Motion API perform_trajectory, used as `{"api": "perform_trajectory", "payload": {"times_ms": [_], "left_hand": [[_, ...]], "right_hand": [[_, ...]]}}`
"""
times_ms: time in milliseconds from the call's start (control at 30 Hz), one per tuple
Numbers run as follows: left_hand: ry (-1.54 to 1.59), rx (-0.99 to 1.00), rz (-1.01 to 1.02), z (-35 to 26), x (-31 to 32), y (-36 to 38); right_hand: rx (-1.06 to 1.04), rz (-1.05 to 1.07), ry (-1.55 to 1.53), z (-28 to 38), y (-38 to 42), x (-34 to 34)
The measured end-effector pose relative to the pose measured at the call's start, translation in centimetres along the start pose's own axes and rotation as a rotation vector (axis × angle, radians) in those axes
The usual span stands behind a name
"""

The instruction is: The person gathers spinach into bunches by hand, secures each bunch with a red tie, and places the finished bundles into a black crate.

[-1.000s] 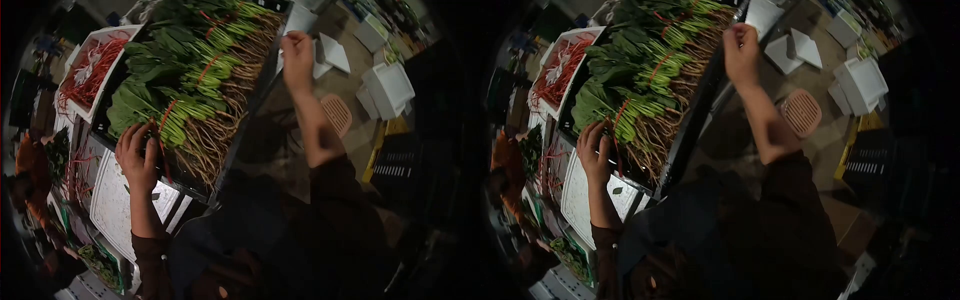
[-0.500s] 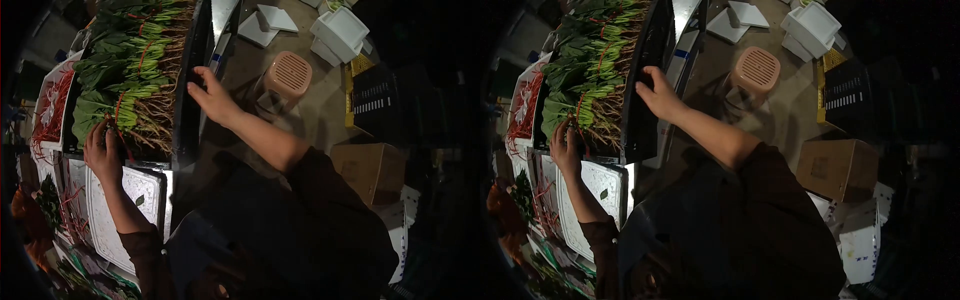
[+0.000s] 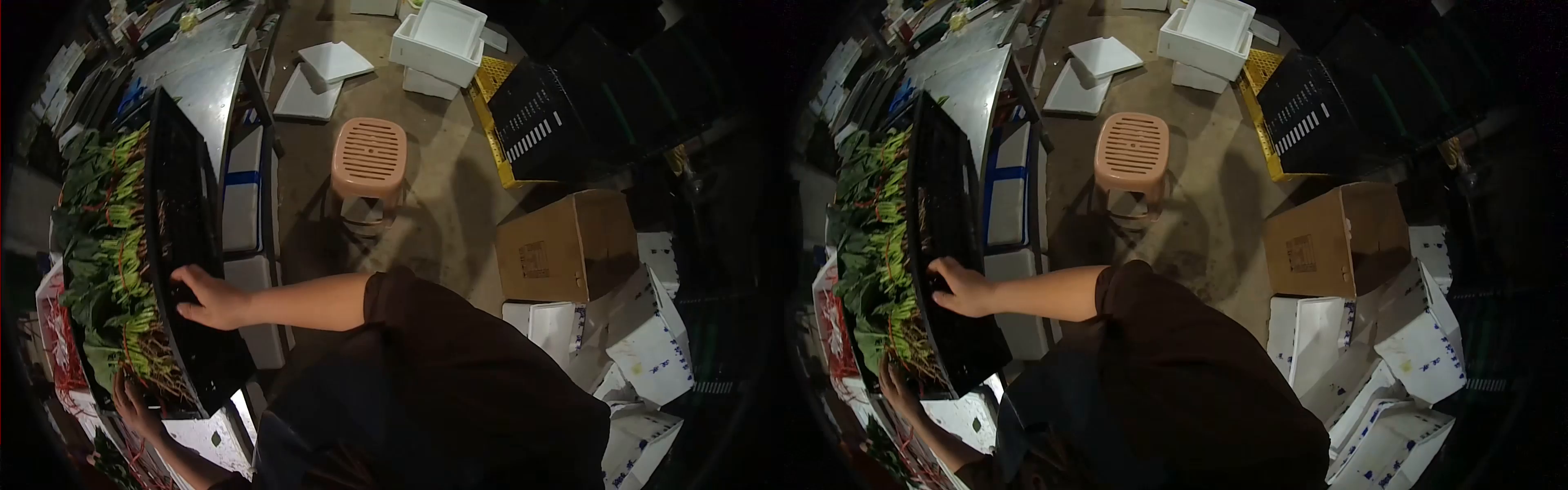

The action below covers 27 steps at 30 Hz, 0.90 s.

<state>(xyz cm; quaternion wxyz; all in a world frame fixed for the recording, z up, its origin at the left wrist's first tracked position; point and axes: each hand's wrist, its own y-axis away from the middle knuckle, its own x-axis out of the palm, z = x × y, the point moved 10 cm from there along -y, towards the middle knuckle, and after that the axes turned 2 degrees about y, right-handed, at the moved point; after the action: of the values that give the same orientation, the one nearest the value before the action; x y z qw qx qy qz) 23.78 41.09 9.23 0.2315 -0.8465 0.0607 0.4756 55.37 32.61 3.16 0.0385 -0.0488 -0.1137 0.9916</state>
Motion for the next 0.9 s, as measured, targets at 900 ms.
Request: {"api": "perform_trajectory", "payload": {"times_ms": [900], "left_hand": [[0.094, -1.317, -0.512, -4.2, 6.9, 56.1]], "right_hand": [[0.204, 1.261, 0.648, -20.5, 20.3, 14.3]]}}
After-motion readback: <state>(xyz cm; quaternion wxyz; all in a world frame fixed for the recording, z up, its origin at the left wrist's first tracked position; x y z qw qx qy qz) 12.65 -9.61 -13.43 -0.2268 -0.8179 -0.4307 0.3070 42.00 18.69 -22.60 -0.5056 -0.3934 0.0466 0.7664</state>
